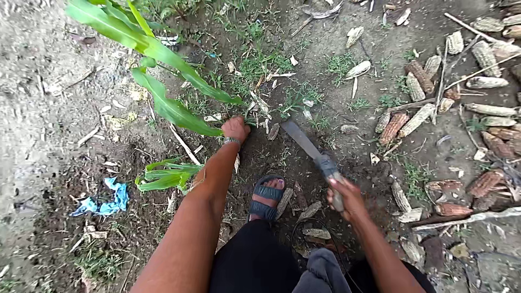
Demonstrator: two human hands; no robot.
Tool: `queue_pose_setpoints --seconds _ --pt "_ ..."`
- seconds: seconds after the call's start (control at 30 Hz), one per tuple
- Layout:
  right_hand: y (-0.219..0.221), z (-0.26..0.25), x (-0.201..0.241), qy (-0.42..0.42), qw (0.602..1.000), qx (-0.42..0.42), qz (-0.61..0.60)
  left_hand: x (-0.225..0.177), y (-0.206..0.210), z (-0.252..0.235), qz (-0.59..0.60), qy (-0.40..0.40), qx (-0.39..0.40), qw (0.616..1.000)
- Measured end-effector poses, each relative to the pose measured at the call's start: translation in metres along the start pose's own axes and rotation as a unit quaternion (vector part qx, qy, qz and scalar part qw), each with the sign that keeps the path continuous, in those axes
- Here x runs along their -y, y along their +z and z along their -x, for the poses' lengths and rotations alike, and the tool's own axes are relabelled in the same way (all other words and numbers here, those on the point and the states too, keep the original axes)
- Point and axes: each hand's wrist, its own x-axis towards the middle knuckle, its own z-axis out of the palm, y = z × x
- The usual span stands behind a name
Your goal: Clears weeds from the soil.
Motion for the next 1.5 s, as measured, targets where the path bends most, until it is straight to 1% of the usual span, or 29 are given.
queue_pose_setpoints --seconds 0.07,0.13,0.2,0.23,0.27,0.3,0.37,0.43,0.47,0.53,0.6,0.67,0.7,0.77,0.8,0.83,0.9,0.97,1.03,1.07,1.13,1.2,1.27,1.33,1.4,1.47,1.5 --pt "0.01 -0.003 -0.014 -0.013 1.0 0.001 -0.015 -0.015 0.0 0.011 0.015 0.054 -0.004 0.998" --pt "0.011 -0.001 -0.023 -0.034 0.999 0.0 -0.024 -0.045 0.003 0.024 0.023 0.16 -0.029 0.986" --pt "0.013 0.0 -0.027 -0.045 0.999 -0.001 -0.022 -0.076 0.011 0.023 0.0 0.274 -0.046 0.961" --pt "0.014 0.002 -0.028 -0.048 0.999 -0.002 -0.019 -0.09 0.014 0.018 -0.027 0.306 -0.044 0.951" --pt "0.016 0.004 -0.026 -0.051 0.999 -0.002 -0.015 -0.103 0.015 0.013 -0.058 0.311 -0.038 0.948" --pt "0.017 0.007 -0.024 -0.052 0.999 -0.002 -0.011 -0.111 0.014 0.008 -0.083 0.296 -0.033 0.951" --pt "0.017 0.018 -0.018 -0.047 0.999 -0.005 -0.009 -0.116 0.012 0.002 -0.088 0.242 -0.028 0.966" --pt "0.005 0.032 -0.016 -0.027 0.999 -0.007 -0.015 -0.11 0.007 0.002 -0.075 0.189 -0.009 0.979" --pt "-0.009 0.042 -0.017 -0.021 1.0 -0.011 -0.014 -0.103 0.006 0.003 -0.07 0.168 0.004 0.983" --pt "-0.047 0.064 -0.021 -0.013 1.0 -0.022 -0.009 -0.082 0.014 0.008 -0.063 0.156 0.014 0.986" --pt "-0.084 0.083 -0.024 -0.022 0.999 -0.025 -0.018 -0.047 0.028 0.02 -0.04 0.159 -0.01 0.986" --pt "-0.108 0.09 -0.028 -0.038 0.998 -0.007 -0.054 -0.011 0.041 0.035 0.012 0.12 -0.037 0.992" --pt "-0.108 0.086 -0.027 -0.04 0.997 0.003 -0.063 0.006 0.047 0.04 0.039 0.09 -0.055 0.994" --pt "-0.083 0.061 -0.013 -0.043 0.999 0.015 -0.027 0.023 0.044 0.043 0.08 0.011 -0.067 0.995" --pt "-0.06 0.042 -0.003 -0.048 0.998 0.025 0.017 0.025 0.036 0.041 0.096 -0.019 -0.07 0.993" --pt "-0.033 0.02 0.005 -0.059 0.995 0.039 0.067 0.023 0.027 0.039 0.114 -0.03 -0.085 0.989" --pt "0.014 -0.019 0.008 -0.091 0.986 0.066 0.126 0.009 0.014 0.035 0.14 -0.015 -0.112 0.984" --pt "0.041 -0.033 0.004 -0.128 0.982 0.066 0.124 -0.012 0.001 0.023 0.139 0.02 -0.113 0.984" --pt "0.046 -0.014 0.0 -0.151 0.975 0.062 0.152 -0.036 -0.003 0.01 0.098 0.051 -0.08 0.991" --pt "0.045 -0.002 0.0 -0.153 0.971 0.055 0.173 -0.049 -0.005 0.005 0.069 0.052 -0.055 0.995" --pt "0.031 0.022 -0.002 -0.126 0.975 0.037 0.178 -0.066 -0.01 -0.006 0.019 0.042 -0.032 0.998" --pt "0.005 0.046 -0.007 -0.087 0.988 0.023 0.129 -0.068 -0.011 -0.009 0.011 0.023 -0.018 1.0" --pt "-0.023 0.064 -0.011 -0.05 0.997 0.027 0.053 -0.06 -0.011 -0.01 0.006 0.006 -0.001 1.0" --pt "-0.037 0.068 -0.016 -0.007 0.999 0.035 -0.016 -0.053 -0.009 -0.012 -0.017 0.018 0.014 1.0" --pt "-0.022 0.05 -0.014 0.032 0.998 0.045 -0.023 -0.051 -0.008 -0.014 -0.025 0.03 0.023 0.999" --pt "0.019 0.014 -0.008 0.042 0.996 0.072 -0.007 -0.052 -0.01 -0.014 -0.013 0.028 0.02 0.999" --pt "0.042 -0.001 -0.004 0.026 0.997 0.077 0.001 -0.052 -0.009 -0.014 0.0 0.023 0.013 1.0"
